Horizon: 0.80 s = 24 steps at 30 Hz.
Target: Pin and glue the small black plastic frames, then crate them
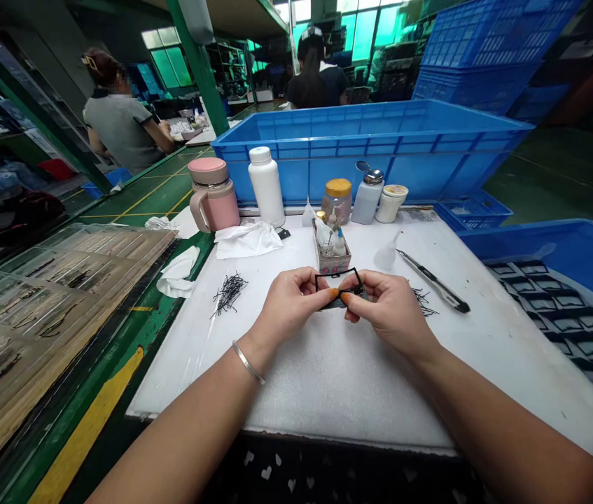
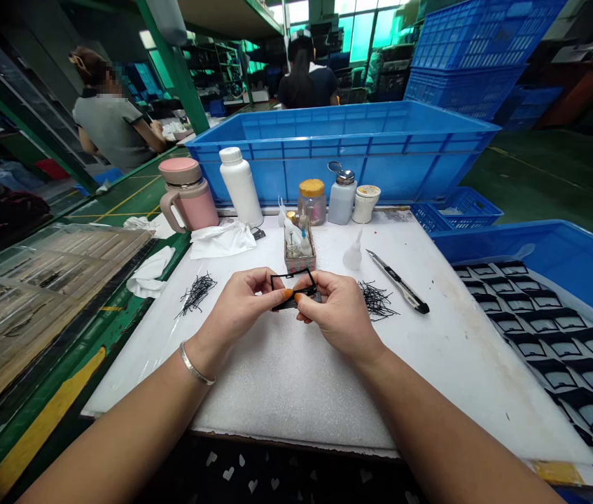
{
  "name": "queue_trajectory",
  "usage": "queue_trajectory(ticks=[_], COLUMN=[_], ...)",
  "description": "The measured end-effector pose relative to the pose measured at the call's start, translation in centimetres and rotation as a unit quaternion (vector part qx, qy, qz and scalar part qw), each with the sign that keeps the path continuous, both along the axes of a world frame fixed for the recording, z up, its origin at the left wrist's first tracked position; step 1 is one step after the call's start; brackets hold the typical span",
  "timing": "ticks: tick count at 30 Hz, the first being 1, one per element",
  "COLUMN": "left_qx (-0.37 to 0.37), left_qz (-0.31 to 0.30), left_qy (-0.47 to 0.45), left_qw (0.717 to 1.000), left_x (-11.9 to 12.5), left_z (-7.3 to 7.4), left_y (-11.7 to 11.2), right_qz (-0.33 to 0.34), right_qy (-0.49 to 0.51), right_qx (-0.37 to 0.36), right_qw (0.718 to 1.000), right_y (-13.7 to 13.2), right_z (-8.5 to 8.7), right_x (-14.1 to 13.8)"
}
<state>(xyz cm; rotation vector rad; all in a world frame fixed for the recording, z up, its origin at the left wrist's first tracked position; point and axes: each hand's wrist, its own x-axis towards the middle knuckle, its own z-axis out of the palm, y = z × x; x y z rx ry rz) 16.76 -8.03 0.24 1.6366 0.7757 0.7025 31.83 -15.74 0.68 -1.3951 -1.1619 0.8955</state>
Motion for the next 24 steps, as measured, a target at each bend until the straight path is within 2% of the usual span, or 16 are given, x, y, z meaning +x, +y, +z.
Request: queue_trajectory(ticks=[3, 7, 10, 13, 15, 17, 19, 20, 22, 24], left_qx=[0.004, 0.008, -0.021, -0.055, -0.045, 0.038, 0.184, 0.264, 0.396, 0.479], left_qz=[0.002, 0.003, -0.032, -0.077, -0.072, -0.015, 0.051, 0.065, 0.046, 0.012], left_qy=[0.003, 0.0, -0.013, -0.005, 0.004, 0.01, 0.024, 0.039, 0.082, 0.126], left_qw=[1.0, 1.0, 0.999, 0.996, 0.996, 0.999, 0.981, 0.962, 0.913, 0.869], left_x=[0.0, -0.2, -0.6, -1.0, -1.1, -1.2, -1.1, -1.0, -0.7, -0.3], left_z=[0.2, 0.2, 0.0, -0.1, 0.1, 0.5, 0.9, 1.0, 1.2, 1.2], left_y=[0.0, 0.3, 0.7, 1.1, 1.1, 0.8, 0.1, -0.4, -1.4, -2.4], right_qz=[0.007, 0.07, 0.111, 0.119, 0.103, 0.068, 0.019, 0.001, -0.018, -0.012], right_qy=[0.003, 0.058, 0.088, 0.083, 0.081, 0.088, 0.082, 0.072, 0.049, 0.03], right_qx=[-0.005, -0.027, -0.043, -0.061, -0.065, -0.058, -0.042, -0.035, -0.022, -0.012], right_qw=[1.0, 0.995, 0.989, 0.988, 0.989, 0.992, 0.996, 0.997, 0.998, 0.999], right_y=[0.0, 0.2, 0.3, 0.4, 0.4, 0.3, 0.3, 0.3, 0.2, 0.1], right_z=[-0.1, -0.3, -0.5, -0.6, -0.7, -0.6, -0.6, -0.6, -0.5, -0.4], right_x=[0.2, 0.8, 1.5, 1.9, 2.0, 2.1, 2.0, 2.0, 1.9, 1.7])
